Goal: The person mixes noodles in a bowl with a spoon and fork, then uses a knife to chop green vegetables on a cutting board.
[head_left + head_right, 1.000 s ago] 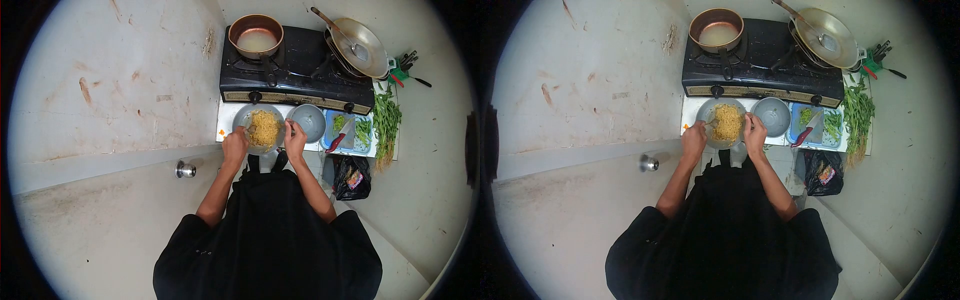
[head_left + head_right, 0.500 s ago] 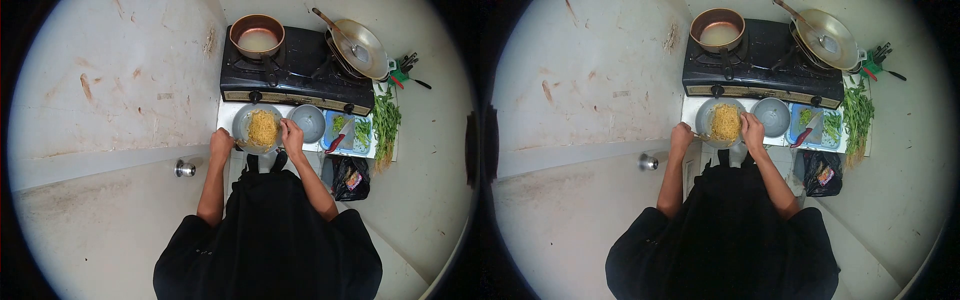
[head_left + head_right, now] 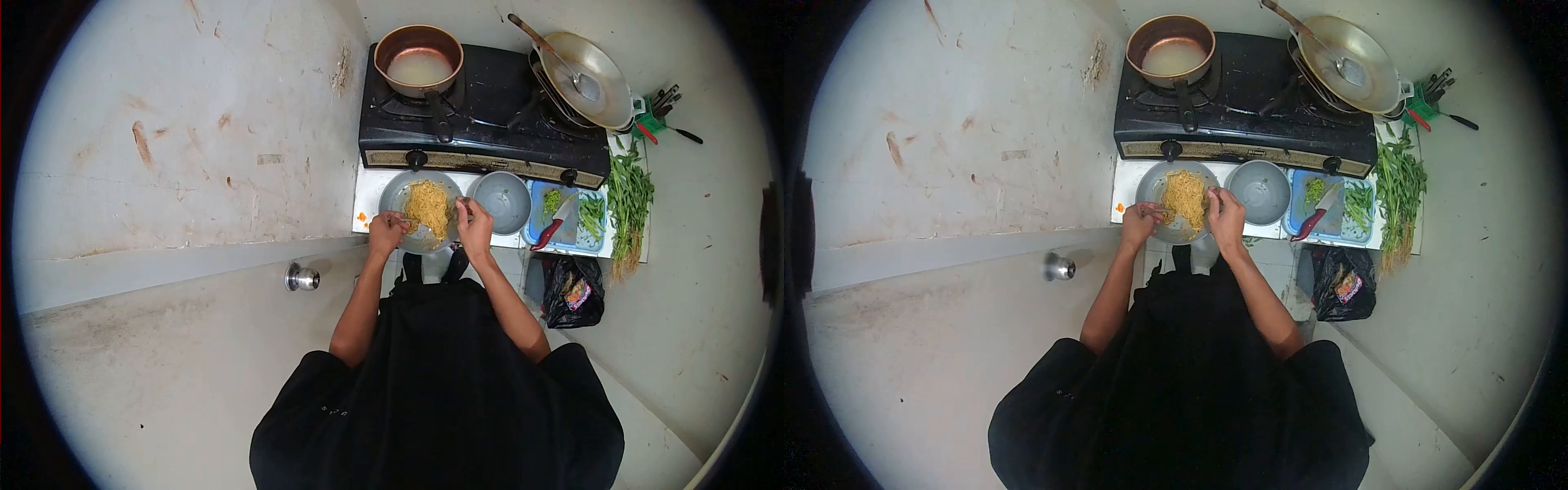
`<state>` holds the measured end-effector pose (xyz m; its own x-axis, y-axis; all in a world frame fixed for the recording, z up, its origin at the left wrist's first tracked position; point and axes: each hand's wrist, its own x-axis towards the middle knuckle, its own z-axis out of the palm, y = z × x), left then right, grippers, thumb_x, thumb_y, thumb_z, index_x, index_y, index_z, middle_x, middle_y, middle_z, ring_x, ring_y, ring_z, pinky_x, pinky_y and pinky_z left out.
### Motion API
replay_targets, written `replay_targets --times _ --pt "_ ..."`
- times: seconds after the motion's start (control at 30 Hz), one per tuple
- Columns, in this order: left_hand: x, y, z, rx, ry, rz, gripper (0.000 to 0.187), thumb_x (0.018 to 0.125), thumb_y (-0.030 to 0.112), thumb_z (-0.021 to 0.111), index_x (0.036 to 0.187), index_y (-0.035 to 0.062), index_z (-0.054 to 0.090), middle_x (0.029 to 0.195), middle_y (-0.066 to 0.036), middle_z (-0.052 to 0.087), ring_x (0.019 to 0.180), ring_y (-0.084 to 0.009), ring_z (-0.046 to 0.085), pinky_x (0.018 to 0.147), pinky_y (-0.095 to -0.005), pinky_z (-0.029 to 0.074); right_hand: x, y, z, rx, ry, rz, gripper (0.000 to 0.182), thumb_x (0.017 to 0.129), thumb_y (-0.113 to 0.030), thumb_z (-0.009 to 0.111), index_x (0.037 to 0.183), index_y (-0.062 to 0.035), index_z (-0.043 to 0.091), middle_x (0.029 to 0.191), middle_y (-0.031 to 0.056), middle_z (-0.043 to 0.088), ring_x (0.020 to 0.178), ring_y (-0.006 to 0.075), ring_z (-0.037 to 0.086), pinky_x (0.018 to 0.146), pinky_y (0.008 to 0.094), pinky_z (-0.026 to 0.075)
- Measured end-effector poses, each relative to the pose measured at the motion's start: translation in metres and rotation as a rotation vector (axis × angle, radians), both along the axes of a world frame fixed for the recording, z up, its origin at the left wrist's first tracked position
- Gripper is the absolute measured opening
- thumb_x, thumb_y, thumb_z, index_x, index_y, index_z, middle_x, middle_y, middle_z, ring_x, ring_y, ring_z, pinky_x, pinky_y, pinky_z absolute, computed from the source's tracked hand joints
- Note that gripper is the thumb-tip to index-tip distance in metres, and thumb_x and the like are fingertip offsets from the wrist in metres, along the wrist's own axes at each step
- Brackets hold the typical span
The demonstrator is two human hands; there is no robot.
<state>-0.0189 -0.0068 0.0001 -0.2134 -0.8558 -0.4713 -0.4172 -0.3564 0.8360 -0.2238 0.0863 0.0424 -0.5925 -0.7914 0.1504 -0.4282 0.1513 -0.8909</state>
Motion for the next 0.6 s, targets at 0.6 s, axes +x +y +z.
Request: replay_targets --times 0.6 --pt "-0.006 -0.021 0.056 -0.522 -0.06 -0.01 0.025 0.104 0.018 0.055 0.106 -0.0024 0.069 0.077 -0.015 0.074 0.065 -0.0237 0.072 0.062 -0.0377 0.056 -0.004 -0.026 0.023 -0.109 -0.156 -0.089 0.02 0.099 -0.013 0.065 0.108 0.0025 0.075 0.093 0.0122 0.076 0.078 0.0147 0.071 0.068 0.0279 0.056"
